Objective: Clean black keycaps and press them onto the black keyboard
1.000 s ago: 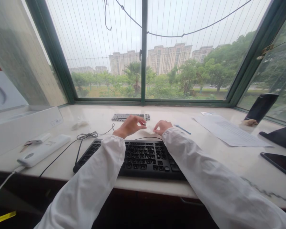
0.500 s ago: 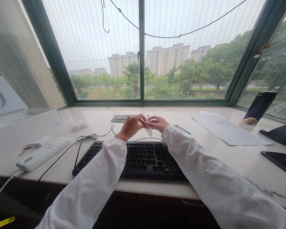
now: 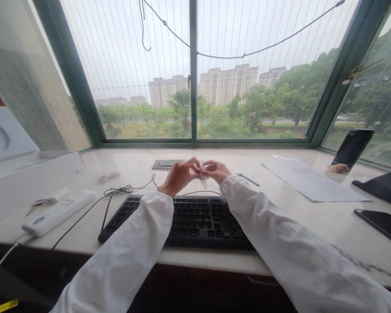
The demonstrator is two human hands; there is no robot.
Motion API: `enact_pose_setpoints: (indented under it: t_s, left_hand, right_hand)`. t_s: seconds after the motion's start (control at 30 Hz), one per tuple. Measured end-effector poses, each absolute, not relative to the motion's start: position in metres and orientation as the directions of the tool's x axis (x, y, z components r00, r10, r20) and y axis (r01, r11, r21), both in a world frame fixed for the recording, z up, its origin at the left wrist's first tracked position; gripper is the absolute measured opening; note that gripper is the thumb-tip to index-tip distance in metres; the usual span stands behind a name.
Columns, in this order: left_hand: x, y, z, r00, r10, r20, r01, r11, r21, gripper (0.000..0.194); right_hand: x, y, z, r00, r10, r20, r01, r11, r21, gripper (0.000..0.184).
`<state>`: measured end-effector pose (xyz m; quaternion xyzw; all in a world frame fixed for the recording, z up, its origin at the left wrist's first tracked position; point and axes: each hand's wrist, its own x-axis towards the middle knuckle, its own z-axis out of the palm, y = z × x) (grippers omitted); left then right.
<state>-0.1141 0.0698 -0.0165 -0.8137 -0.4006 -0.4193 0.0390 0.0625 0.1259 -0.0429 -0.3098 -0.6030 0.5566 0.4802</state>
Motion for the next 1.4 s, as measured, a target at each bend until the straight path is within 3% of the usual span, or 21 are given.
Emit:
enact_pose_setpoints:
  t_s: [0.2, 0.37, 0.47, 0.57, 0.7, 0.87, 1.07, 1.23, 1.4]
  left_hand:
    - [-0.112, 0.07, -0.017, 0.29, 0.665, 0.689, 0.693, -0.642, 0.328, 0.034]
    - [-0.114, 0.073, -0.018, 0.226, 0.678, 0.699, 0.687, -0.62, 0.379, 0.03]
    - [-0.115, 0.074, -0.016, 0.189, 0.672, 0.716, 0.694, -0.607, 0.387, 0.022]
    - [-0.115, 0.071, -0.015, 0.188, 0.682, 0.707, 0.668, -0.616, 0.418, 0.018]
    - [-0.111, 0.067, -0.014, 0.203, 0.712, 0.673, 0.604, -0.632, 0.486, 0.021]
    - [-0.109, 0.071, -0.015, 0.192, 0.633, 0.75, 0.61, -0.676, 0.414, 0.019]
    - [-0.11, 0.071, -0.017, 0.279, 0.627, 0.727, 0.648, -0.682, 0.34, 0.012]
    - [-0.109, 0.069, -0.016, 0.272, 0.628, 0.729, 0.65, -0.679, 0.342, 0.017]
    - [-0.11, 0.07, -0.017, 0.283, 0.628, 0.725, 0.656, -0.678, 0.331, 0.015]
  right_hand:
    - [0.063, 0.129, -0.039, -0.343, 0.909, 0.237, -0.094, 0.218, -0.971, 0.045]
    - [0.065, 0.125, -0.032, -0.199, 0.954, 0.224, 0.073, 0.243, -0.967, 0.035]
    - [0.066, 0.122, -0.028, -0.142, 0.983, 0.115, -0.045, 0.11, -0.993, 0.029]
    - [0.065, 0.121, -0.029, -0.194, 0.981, 0.023, -0.234, -0.024, -0.972, 0.023]
    - [0.064, 0.117, -0.032, -0.372, 0.926, 0.061, -0.325, -0.068, -0.943, 0.024]
    - [0.064, 0.12, -0.037, -0.432, 0.894, 0.12, -0.323, -0.03, -0.946, 0.03]
    - [0.067, 0.13, -0.043, -0.412, 0.893, 0.18, -0.29, 0.058, -0.955, 0.041]
    - [0.07, 0.132, -0.044, -0.406, 0.894, 0.188, -0.28, 0.074, -0.957, 0.048]
    - [0.066, 0.135, -0.046, -0.348, 0.923, 0.165, -0.237, 0.084, -0.968, 0.043]
